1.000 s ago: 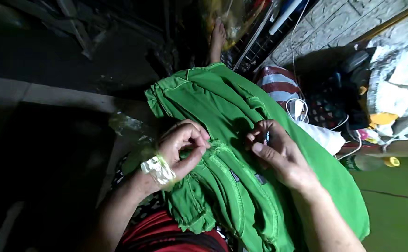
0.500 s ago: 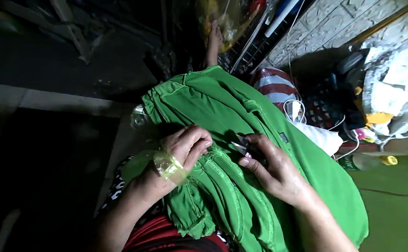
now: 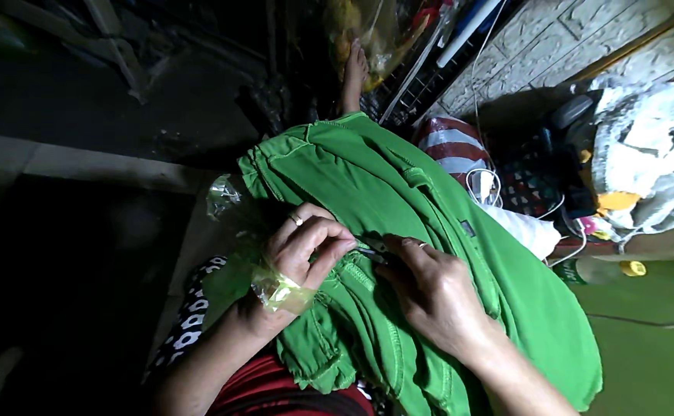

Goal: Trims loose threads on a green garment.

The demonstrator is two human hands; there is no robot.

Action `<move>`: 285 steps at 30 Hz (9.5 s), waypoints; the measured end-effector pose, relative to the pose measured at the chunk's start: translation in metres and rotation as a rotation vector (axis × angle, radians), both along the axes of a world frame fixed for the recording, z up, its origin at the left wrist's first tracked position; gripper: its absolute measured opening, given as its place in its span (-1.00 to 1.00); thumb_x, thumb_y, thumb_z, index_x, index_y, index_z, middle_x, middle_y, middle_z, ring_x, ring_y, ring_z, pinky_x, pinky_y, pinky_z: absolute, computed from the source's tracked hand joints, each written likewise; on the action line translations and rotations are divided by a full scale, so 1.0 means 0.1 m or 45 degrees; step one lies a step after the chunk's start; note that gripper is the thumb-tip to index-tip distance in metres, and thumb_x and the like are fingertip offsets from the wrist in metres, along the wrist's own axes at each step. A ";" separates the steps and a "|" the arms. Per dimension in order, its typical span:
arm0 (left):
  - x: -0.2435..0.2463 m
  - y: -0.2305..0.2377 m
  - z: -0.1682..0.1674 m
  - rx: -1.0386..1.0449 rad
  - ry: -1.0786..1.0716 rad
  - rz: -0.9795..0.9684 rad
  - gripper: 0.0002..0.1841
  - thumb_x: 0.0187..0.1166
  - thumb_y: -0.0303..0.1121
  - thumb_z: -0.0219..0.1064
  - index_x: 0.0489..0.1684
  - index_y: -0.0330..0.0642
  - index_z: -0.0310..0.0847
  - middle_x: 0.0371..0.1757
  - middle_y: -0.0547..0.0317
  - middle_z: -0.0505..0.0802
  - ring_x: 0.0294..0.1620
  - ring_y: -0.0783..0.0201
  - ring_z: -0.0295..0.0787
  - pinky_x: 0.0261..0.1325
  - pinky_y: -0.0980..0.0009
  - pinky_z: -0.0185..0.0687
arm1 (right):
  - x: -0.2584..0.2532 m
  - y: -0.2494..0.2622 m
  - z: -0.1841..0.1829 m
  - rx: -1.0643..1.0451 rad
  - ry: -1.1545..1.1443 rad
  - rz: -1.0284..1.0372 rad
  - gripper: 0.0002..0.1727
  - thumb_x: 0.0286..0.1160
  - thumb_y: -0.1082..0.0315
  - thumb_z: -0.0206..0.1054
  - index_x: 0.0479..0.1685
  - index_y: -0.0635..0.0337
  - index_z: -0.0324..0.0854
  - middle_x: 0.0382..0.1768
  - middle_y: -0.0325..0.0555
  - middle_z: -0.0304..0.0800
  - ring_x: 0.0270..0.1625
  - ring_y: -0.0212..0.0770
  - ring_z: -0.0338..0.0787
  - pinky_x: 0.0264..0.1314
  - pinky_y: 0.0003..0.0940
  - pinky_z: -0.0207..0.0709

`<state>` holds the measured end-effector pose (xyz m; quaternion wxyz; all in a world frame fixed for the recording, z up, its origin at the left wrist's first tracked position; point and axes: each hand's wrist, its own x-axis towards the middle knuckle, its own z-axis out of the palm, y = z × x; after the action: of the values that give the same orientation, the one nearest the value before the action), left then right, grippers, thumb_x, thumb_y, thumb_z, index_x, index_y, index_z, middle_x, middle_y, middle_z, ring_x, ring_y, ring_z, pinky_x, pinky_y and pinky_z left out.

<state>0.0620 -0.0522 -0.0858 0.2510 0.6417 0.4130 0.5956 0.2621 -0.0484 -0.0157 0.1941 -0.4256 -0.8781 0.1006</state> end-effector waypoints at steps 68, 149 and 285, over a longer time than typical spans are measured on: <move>0.02 -0.14 -0.01 -0.222 -0.305 -0.009 -0.96 0.65 -0.44 0.26 -0.16 -0.20 0.57 -0.06 0.42 0.79 -0.16 0.64 0.79 -0.04 0.63 0.79 | 0.13 -0.05 -0.01 -0.366 0.174 0.021 -0.76 0.47 0.30 0.33 0.00 0.24 0.64 -0.30 -0.10 0.76 -0.33 -0.39 0.69 -0.26 -0.50 0.59; 0.21 -0.41 0.31 -0.855 -0.760 -0.493 -0.81 0.73 -0.54 0.11 0.09 -0.34 0.62 -0.49 0.46 0.81 -0.63 0.65 0.65 -0.54 0.75 0.59 | 0.05 -0.03 -0.08 -0.187 0.270 -0.058 -0.56 0.47 0.22 0.39 0.25 0.29 0.57 -0.12 -0.01 0.83 -0.28 -0.26 0.80 -0.25 -0.28 0.70; 0.12 0.31 0.31 -0.545 0.272 -0.077 -0.84 0.66 -0.35 0.32 -0.19 -0.26 0.72 -0.33 0.23 0.78 -0.38 0.56 0.73 -0.19 0.60 0.69 | 0.19 0.23 0.14 -0.411 0.130 -0.180 -0.83 0.47 0.37 0.42 -0.03 0.18 0.72 -0.43 -0.17 0.74 -0.40 -0.21 0.75 -0.32 -0.13 0.63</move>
<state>0.0737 -0.0209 -0.0552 0.3539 0.6454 0.5346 0.4153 0.2815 -0.0259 -0.0020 0.1741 -0.5062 -0.8075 0.2479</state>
